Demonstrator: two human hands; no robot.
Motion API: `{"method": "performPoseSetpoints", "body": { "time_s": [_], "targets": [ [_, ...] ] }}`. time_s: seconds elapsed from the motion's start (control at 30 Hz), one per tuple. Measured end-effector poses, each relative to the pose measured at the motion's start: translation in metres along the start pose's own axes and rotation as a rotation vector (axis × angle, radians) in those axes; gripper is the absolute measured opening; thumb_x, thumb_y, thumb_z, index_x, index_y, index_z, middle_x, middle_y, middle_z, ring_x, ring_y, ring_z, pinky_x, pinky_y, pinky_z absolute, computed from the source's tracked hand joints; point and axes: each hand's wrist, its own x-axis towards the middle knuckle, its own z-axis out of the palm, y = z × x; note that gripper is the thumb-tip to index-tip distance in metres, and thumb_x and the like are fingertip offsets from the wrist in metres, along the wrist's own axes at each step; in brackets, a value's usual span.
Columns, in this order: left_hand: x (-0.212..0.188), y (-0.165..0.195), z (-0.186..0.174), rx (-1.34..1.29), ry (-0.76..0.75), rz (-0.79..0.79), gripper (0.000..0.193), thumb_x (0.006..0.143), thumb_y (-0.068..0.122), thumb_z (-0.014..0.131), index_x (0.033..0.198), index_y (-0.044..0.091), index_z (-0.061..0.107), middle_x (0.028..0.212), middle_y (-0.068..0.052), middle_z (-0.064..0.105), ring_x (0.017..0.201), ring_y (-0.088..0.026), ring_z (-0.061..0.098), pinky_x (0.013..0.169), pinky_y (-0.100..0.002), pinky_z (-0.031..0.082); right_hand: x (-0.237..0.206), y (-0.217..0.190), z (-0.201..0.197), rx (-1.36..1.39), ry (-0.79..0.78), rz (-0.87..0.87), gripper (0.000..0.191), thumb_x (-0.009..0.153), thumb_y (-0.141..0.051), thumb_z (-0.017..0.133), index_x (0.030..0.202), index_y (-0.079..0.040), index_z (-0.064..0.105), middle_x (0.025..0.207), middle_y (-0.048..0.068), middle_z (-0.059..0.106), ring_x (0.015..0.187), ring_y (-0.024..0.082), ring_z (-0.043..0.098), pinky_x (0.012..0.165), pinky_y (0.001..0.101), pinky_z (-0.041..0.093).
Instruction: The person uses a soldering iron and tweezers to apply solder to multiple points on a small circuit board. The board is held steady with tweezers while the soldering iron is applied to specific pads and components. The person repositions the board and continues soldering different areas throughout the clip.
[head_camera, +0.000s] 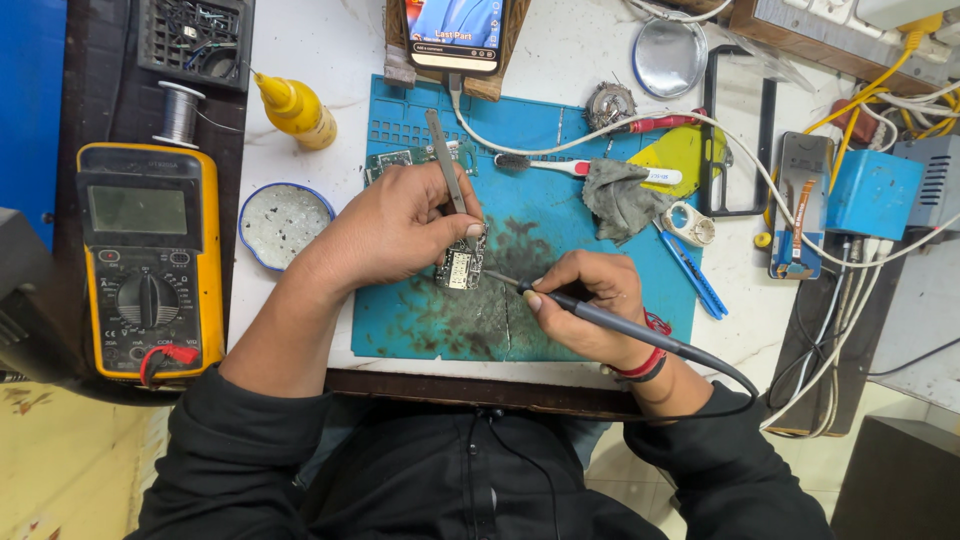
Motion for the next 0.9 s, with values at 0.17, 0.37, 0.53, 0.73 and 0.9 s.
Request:
{"method": "performPoseSetpoints", "body": {
  "time_s": [0.17,0.37,0.53,0.73,0.9],
  "targets": [
    [-0.0006,-0.0005,-0.0001,0.012,0.008,-0.015,0.015,0.088,0.017,0.070,0.097,0.004,0.071,0.073,-0.006,0.075,0.055,-0.012,0.066,0.053,-0.030,0.052,0.0012,0.0005,0.0011,-0.032,0.000,-0.012,0.013,0.085,-0.001,0.077,0.084,-0.002,0.064,0.070,0.003,0.067,0.058,0.006,0.059,0.054,0.0234,0.043],
    [0.0000,-0.0006,-0.0006,0.014,0.006,-0.013,0.016,0.088,0.018,0.070,0.097,0.004,0.071,0.074,-0.005,0.075,0.056,-0.012,0.067,0.053,-0.030,0.053,0.0020,0.0010,0.0030,-0.023,0.012,-0.014,0.012,0.086,-0.001,0.077,0.086,-0.002,0.065,0.072,0.004,0.069,0.060,0.006,0.060,0.055,0.0228,0.045],
    [-0.0006,-0.0009,-0.0006,0.015,0.005,-0.012,0.016,0.088,0.017,0.070,0.097,0.004,0.071,0.073,-0.006,0.075,0.056,-0.012,0.066,0.054,-0.030,0.052,0.0011,0.0025,0.0037,-0.032,0.019,-0.020,0.012,0.086,-0.001,0.077,0.086,-0.002,0.065,0.072,0.004,0.069,0.060,0.006,0.060,0.055,0.0227,0.045],
    [-0.0005,-0.0002,0.0000,0.011,0.002,-0.011,0.015,0.089,0.017,0.070,0.097,0.004,0.070,0.074,-0.005,0.075,0.055,-0.012,0.066,0.053,-0.030,0.053,0.0004,0.0027,0.0036,-0.034,0.021,-0.011,0.012,0.086,-0.001,0.077,0.087,-0.002,0.065,0.073,0.004,0.069,0.061,0.006,0.061,0.056,0.0228,0.046],
    [-0.0001,0.0001,-0.0004,0.015,-0.001,-0.024,0.016,0.089,0.018,0.070,0.097,0.004,0.071,0.072,-0.006,0.074,0.054,-0.012,0.066,0.052,-0.030,0.052,0.0004,0.0029,0.0040,-0.036,0.034,-0.021,0.012,0.087,-0.001,0.078,0.089,-0.002,0.066,0.077,0.005,0.072,0.064,0.006,0.063,0.059,0.0227,0.048]
  ]
}}
